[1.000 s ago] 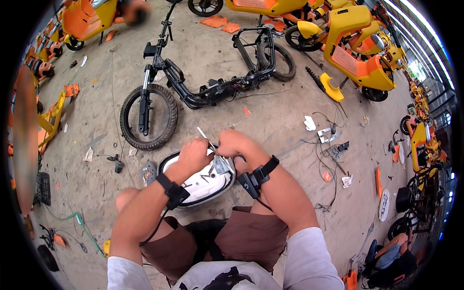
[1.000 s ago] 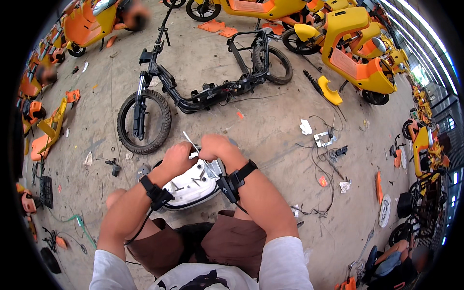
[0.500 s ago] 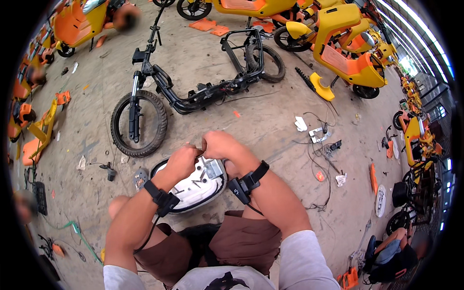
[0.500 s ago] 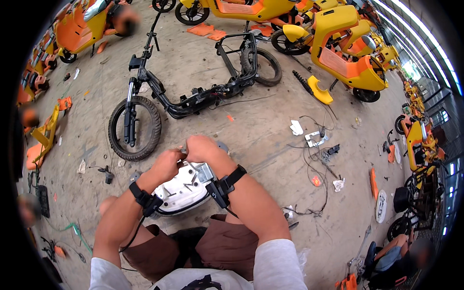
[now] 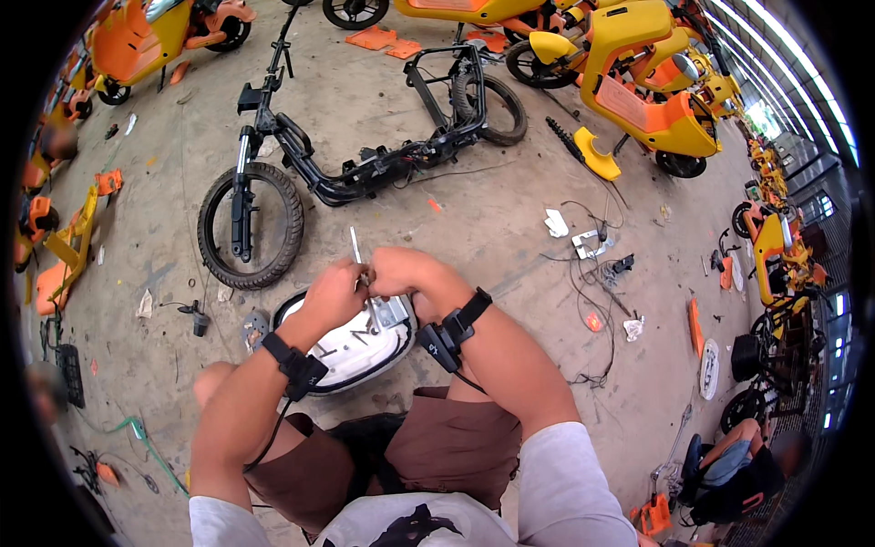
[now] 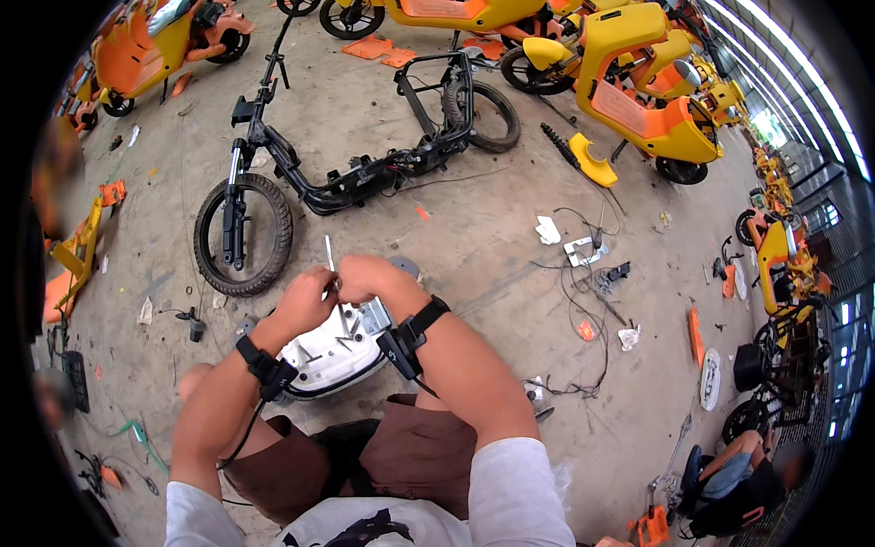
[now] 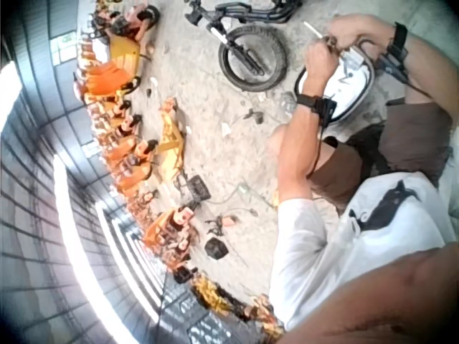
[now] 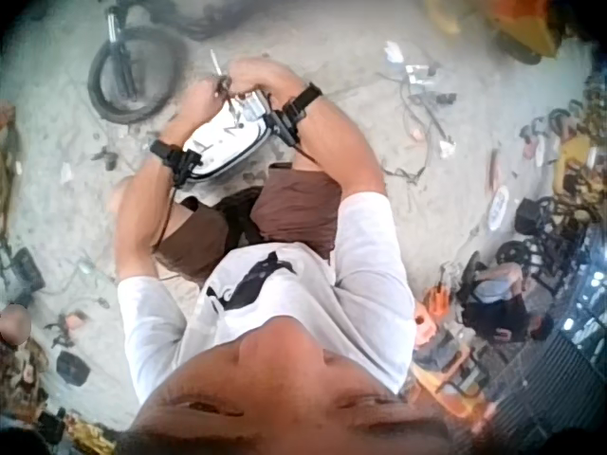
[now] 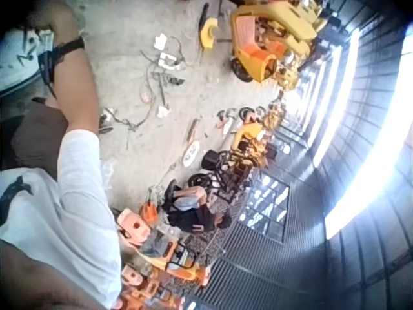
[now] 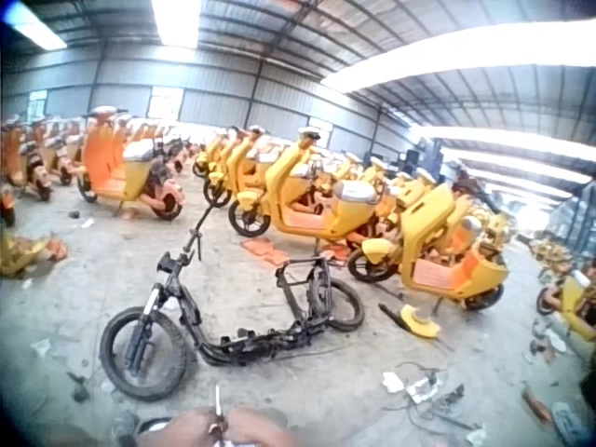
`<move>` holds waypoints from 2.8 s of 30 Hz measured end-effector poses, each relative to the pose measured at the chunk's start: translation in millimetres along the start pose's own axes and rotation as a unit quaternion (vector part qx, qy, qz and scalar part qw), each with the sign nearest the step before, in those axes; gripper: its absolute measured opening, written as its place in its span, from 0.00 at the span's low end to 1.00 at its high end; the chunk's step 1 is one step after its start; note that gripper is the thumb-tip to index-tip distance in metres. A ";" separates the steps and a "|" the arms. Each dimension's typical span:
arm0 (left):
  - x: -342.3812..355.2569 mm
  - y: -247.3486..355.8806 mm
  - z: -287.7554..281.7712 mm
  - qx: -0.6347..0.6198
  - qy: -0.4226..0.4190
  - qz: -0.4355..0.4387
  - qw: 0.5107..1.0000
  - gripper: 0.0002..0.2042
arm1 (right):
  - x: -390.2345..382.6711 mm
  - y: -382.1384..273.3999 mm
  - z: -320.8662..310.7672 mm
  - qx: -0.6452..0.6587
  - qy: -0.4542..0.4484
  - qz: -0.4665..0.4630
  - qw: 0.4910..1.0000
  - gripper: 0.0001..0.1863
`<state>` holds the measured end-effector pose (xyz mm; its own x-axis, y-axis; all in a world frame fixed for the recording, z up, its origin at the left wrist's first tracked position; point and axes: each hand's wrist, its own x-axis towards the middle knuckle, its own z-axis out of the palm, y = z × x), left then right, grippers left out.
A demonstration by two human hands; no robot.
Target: The person assembles a white scooter component by threading wires through it and securing components with a T-handle wrench while sitting on the floor.
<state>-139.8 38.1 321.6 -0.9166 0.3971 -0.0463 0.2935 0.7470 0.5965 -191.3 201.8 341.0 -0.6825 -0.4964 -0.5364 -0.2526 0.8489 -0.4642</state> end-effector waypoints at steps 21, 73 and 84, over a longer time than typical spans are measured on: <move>1.5 0.1 -5.7 0.084 0.027 -0.033 0.996 0.10 | -0.1 8.2 -8.5 -0.071 0.047 0.032 0.996 0.15; -9.8 -18.4 -10.3 0.195 0.027 0.052 0.979 0.10 | -6.1 -22.8 -0.5 -0.165 0.047 0.046 0.984 0.25; -4.0 -12.6 -10.7 0.166 0.036 0.047 0.984 0.09 | 2.1 -16.6 9.0 -0.112 0.090 0.018 0.989 0.23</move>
<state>-142.7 21.4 322.9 -0.8948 0.4424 0.0597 0.4388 0.8469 0.3004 -182.4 185.0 341.3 -0.7996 -0.4425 -0.4060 -0.3584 0.8941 -0.2686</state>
